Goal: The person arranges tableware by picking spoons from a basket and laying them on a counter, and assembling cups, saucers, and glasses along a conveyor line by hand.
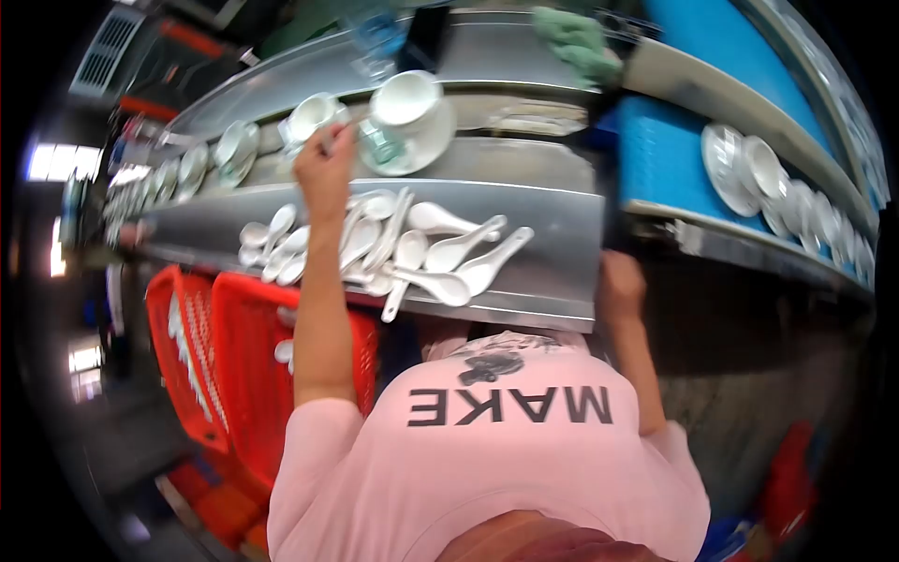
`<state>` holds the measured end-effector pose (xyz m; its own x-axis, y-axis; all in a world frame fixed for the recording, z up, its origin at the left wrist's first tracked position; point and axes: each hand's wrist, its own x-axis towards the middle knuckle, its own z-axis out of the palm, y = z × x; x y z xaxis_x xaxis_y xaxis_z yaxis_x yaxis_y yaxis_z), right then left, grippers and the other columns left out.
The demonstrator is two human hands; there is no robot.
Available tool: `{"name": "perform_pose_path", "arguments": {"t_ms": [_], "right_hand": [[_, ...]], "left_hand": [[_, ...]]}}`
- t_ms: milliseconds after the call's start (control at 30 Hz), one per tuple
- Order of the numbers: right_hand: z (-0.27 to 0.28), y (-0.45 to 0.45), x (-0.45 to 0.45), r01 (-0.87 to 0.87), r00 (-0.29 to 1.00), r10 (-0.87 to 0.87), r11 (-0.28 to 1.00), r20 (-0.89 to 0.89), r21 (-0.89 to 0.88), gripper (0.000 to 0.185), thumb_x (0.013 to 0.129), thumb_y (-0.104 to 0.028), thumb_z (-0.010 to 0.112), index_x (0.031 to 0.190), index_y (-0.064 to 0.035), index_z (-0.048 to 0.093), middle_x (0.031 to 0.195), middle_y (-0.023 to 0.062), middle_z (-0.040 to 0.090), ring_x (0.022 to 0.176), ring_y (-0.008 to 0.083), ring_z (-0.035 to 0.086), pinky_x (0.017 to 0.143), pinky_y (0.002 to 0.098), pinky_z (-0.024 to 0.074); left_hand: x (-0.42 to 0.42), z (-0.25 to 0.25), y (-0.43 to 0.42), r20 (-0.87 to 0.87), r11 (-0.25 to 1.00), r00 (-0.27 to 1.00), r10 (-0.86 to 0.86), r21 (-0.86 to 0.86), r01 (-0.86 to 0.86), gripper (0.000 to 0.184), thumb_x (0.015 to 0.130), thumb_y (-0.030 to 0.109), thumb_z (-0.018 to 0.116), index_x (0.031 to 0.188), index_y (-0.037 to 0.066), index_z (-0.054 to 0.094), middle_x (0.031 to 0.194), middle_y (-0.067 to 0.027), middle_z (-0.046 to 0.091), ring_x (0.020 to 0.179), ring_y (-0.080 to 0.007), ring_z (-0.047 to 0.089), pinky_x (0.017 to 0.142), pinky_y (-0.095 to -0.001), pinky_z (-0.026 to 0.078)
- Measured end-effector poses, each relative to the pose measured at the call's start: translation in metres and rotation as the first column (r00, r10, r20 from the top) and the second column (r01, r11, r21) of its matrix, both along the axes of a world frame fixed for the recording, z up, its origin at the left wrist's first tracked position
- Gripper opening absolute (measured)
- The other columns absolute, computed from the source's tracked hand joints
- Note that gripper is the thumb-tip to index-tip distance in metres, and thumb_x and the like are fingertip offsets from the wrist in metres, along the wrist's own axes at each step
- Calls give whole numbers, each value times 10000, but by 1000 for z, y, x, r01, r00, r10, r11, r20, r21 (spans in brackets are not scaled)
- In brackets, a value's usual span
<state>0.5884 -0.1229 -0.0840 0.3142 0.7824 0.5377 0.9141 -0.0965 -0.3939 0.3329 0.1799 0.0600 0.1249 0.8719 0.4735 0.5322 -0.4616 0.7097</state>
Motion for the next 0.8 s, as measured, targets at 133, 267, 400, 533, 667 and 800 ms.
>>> {"name": "perform_pose_path", "arguments": {"t_ms": [133,267,400,533,667,800], "right_hand": [[-84,33,-9,-182,981,157,952,-116,-248,265,754,-58,503,1007,-22,574,971,178,580,837,343,557,731,382,459],[-96,52,-16,-175,979,104,869,-176,-464,265,760,-80,516,1013,-31,578,984,169,585,846,334,564,741,381,459],[-89,59,-17,-195,970,83,828,-228,-526,266,766,-102,530,1019,-40,582,997,160,590,854,326,571,750,379,458],[-73,63,-12,-254,949,82,770,-304,-585,268,771,-124,543,1025,-49,587,1010,151,596,863,317,578,759,378,458],[14,44,21,-484,825,79,611,-560,-626,271,777,-146,556,1031,-59,591,1023,142,601,872,309,585,768,376,457],[142,1,83,-334,524,-13,917,-852,-219,185,782,-91,544,931,-4,611,803,74,623,734,128,592,670,264,474]], "left_hand": [[0,-12,-8,-77,991,995,-58,115,67,129,776,128,617,844,19,630,655,-47,583,574,-86,476,551,-240,406],[6,-10,-28,-152,985,980,-125,102,141,122,785,110,601,847,6,616,669,-52,596,600,-101,530,574,-236,423],[6,-7,-43,-130,982,973,-190,-33,187,149,807,140,593,877,12,621,642,3,553,599,-63,471,564,-220,389],[8,-1,-44,-141,980,970,-197,-19,197,148,804,143,592,870,14,618,643,-5,545,588,-69,465,560,-220,386],[6,4,-41,-69,988,986,-154,-13,153,149,800,149,588,870,19,613,640,-16,540,582,-77,467,555,-225,393],[5,8,-40,25,989,990,-140,-37,141,163,804,149,585,890,13,609,661,-14,541,602,-74,467,567,-215,388]]}}
